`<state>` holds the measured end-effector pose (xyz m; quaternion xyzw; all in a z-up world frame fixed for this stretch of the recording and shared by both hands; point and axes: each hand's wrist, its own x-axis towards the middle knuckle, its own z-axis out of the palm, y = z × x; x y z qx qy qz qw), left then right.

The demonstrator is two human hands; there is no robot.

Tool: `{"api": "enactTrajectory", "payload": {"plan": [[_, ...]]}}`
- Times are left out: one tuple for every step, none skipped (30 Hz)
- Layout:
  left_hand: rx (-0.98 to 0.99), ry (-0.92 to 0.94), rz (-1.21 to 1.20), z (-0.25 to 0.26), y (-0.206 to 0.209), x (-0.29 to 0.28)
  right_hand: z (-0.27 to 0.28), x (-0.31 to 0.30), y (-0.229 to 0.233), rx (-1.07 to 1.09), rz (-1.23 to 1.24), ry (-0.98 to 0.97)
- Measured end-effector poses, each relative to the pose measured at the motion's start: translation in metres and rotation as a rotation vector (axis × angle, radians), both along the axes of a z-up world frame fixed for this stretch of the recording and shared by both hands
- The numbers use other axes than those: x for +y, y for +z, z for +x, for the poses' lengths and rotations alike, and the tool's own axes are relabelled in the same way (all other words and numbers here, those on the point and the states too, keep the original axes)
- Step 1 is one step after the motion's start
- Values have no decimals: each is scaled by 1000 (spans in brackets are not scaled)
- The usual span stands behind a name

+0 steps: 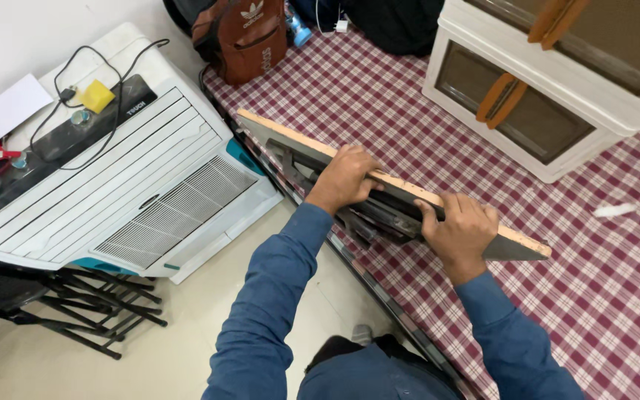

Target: The person assembles a small table by unfolding a metal frame and placing a wooden board on top. They then stack two white plastic storage boxes on a checkered surface and secure them with orange straps. The person also handles a cardboard piece and positions it on the table.

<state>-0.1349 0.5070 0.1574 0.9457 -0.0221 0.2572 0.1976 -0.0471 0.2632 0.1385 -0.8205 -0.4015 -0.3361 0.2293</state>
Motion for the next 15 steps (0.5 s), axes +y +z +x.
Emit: {"api": "enactTrajectory", "payload": {"plan": [[-7, 6, 8, 1, 0, 8, 3, 8, 1, -3, 4, 15], [-16, 2, 18, 2, -1, 16, 4, 16, 1, -8, 9, 21], [-3, 15, 6, 4, -2, 23, 6, 24, 1, 9, -4, 22], [11, 20, -4, 8, -3, 31, 8, 32, 2, 28, -14, 18], [26, 26, -14, 12, -3, 40, 11, 41, 3, 47, -24, 14], [40, 15, -16, 16, -5, 49, 12, 49, 3, 52, -24, 9], [54, 3, -17, 21, -8, 60, 13, 58, 2, 57, -25, 5], [72, -16, -20, 27, -13, 71, 15, 67, -1, 67, -25, -7], [53, -22, -26, 33, -18, 81, 19, 76, -4, 60, -35, -21], [37, -41, -32, 40, -24, 90, 23, 81, -6, 56, -45, -47], [21, -61, -40, 47, -30, 100, 26, 89, -9, 53, -56, -73], [52, -84, -46, 58, -36, 106, 33, 92, -10, 73, -57, -75], [83, -108, -52, 70, -41, 113, 41, 96, -10, 94, -57, -78], [106, -129, -43, 83, -42, 122, 50, 102, -9, 106, -44, -78], [83, -155, -33, 93, -45, 123, 55, 104, -8, 130, -87, -117]]}}
